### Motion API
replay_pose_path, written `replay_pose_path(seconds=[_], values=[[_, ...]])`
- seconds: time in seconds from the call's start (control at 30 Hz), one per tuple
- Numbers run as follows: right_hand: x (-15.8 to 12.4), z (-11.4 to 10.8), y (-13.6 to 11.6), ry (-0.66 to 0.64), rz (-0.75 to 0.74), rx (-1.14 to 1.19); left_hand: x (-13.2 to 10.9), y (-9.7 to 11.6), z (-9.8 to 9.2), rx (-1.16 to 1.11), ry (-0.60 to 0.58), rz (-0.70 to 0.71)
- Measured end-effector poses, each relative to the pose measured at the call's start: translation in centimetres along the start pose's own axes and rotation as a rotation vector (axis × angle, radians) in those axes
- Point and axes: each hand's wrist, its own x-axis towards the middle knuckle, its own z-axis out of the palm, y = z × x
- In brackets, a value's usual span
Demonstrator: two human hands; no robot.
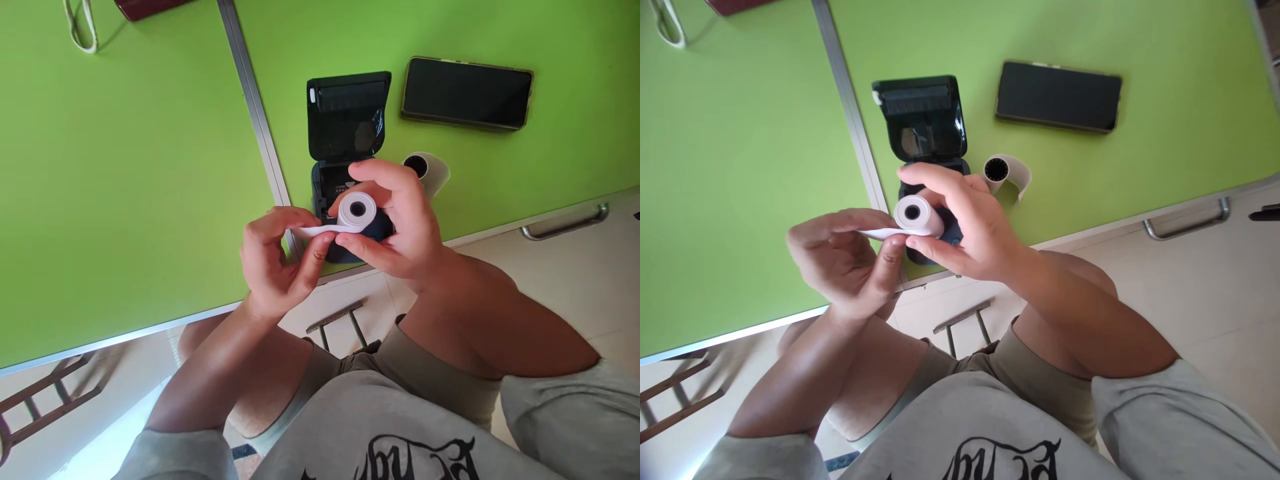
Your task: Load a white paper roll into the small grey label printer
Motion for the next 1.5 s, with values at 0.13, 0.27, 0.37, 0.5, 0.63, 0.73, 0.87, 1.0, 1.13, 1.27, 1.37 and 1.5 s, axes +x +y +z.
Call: replay_pose_path(seconds=[0.13,0.27,0.37,0.5,0.63,0.73,0.87,1.0,1.13,1.27,1.37,1.5], values=[[0.4,0.0,-0.2,0.023,-0.049,-0.007,0.7,-0.1,0.4,0.113,0.078,0.107],[0.6,0.0,-0.9,-0.004,-0.028,-0.078,1.0,-0.3,1.1,0.269,0.009,0.294],[0.6,0.0,-1.4,-0.016,-0.038,-0.090,1.1,-0.3,1.3,0.254,-0.002,0.281],[0.7,0.1,-1.5,0.001,-0.107,-0.025,1.5,0.2,1.0,0.211,-0.019,0.201],[0.9,0.2,-1.0,0.003,-0.110,0.062,1.5,0.4,1.0,0.245,-0.054,0.153],[1.1,0.4,-0.6,0.024,-0.141,0.204,1.3,0.1,1.3,0.223,-0.043,0.201],[1.1,0.1,-1.2,0.036,-0.113,0.141,1.2,0.0,1.4,0.197,-0.026,0.281],[1.1,-0.2,-2.1,0.033,-0.102,-0.075,1.1,0.3,1.1,0.260,-0.007,0.202],[0.8,0.0,-1.6,0.078,-0.094,-0.094,0.8,0.2,1.5,0.236,0.003,0.225],[0.8,-0.4,-1.3,0.059,-0.126,-0.070,0.5,-0.2,1.9,0.161,-0.038,0.223],[1.1,-0.9,-1.9,-0.001,-0.155,-0.102,0.4,-0.3,1.7,0.189,-0.079,0.155],[1.0,-0.9,-2.2,0.042,-0.121,-0.152,0.5,-0.2,1.3,0.134,-0.095,0.136]])
